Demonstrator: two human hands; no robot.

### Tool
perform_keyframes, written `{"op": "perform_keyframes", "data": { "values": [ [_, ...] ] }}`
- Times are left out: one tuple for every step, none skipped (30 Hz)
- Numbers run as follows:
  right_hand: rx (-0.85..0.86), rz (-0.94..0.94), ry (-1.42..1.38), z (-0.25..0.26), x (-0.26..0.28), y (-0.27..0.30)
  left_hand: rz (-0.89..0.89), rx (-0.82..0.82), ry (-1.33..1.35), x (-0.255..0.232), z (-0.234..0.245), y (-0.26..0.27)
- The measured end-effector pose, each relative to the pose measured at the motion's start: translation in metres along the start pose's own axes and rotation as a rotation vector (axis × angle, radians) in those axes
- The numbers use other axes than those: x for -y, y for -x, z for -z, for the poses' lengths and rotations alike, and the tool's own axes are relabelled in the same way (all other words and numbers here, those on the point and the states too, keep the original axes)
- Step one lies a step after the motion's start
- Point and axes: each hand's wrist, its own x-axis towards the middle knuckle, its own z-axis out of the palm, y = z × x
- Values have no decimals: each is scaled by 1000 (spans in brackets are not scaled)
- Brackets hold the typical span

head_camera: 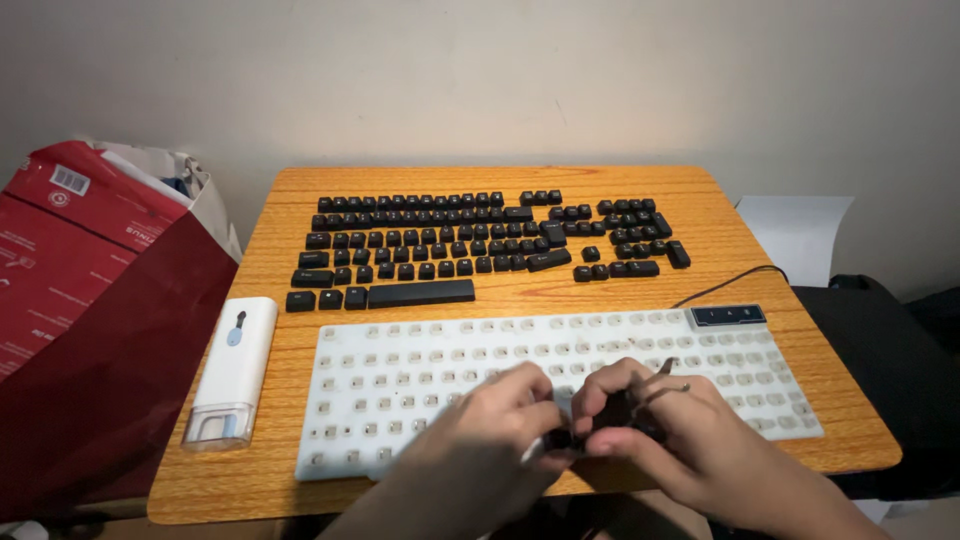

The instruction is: The person assembles a mechanical keyboard by inserting black keycaps into the white keyboard base using a metal keycap puller. The person then uses a white handheld vacuum cleaner to clean the surface of the keyboard base.

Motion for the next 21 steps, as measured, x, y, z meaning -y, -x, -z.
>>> {"op": "perform_keyframes", "data": {
  "values": [
    [14,20,23,-1,-1,0,-9,-4,44,1,1,1],
    [29,39,47,-3,-2,0,-31,-13,53,2,1,2],
    [43,62,70,-4,-2,-1,-52,-23,59,3,2,3],
    [40,52,101,-5,-2,-1,-74,-33,66,4,2,4],
    [39,43,133,-6,-3,-1,-70,-32,42,5,1,4],
    [37,34,164,-7,-4,-2,-65,-32,18,6,0,5],
    [48,36,176,-9,-5,-3,-59,-32,-6,7,-1,5],
    [59,37,189,-10,-7,-4,-46,-30,-25,8,-2,6],
    [69,36,204,-11,-9,-5,-36,-26,-41,8,-3,6],
    [66,25,206,-11,-12,-4,-25,-23,-57,8,-4,5],
    [63,13,210,-13,-15,-3,-36,-33,-49,8,-5,5],
    [60,0,214,-14,-19,-1,-46,-43,-40,8,-5,6],
    [53,48,212,-15,-23,-1,-56,-54,-35,8,-5,6],
    [47,95,210,-15,-27,1,-78,-69,-34,8,-5,6],
    [41,143,208,-16,-31,3,-100,-85,-33,8,-6,6],
    [12,143,169,-17,-34,6,-121,-100,-32,8,-7,6],
    [-18,143,131,-18,-37,9,-137,-105,-55,8,-7,6],
    [-47,142,92,-20,-41,12,-153,-110,-78,7,-8,7],
    [-80,124,6,-22,-44,13,-169,-115,-100,7,-8,6],
    [-114,107,-79,-23,-49,13,-195,-124,-168,7,-10,6],
    [-146,88,-166,-25,-52,13,-219,-133,-237,5,-13,7]
  ]
}}
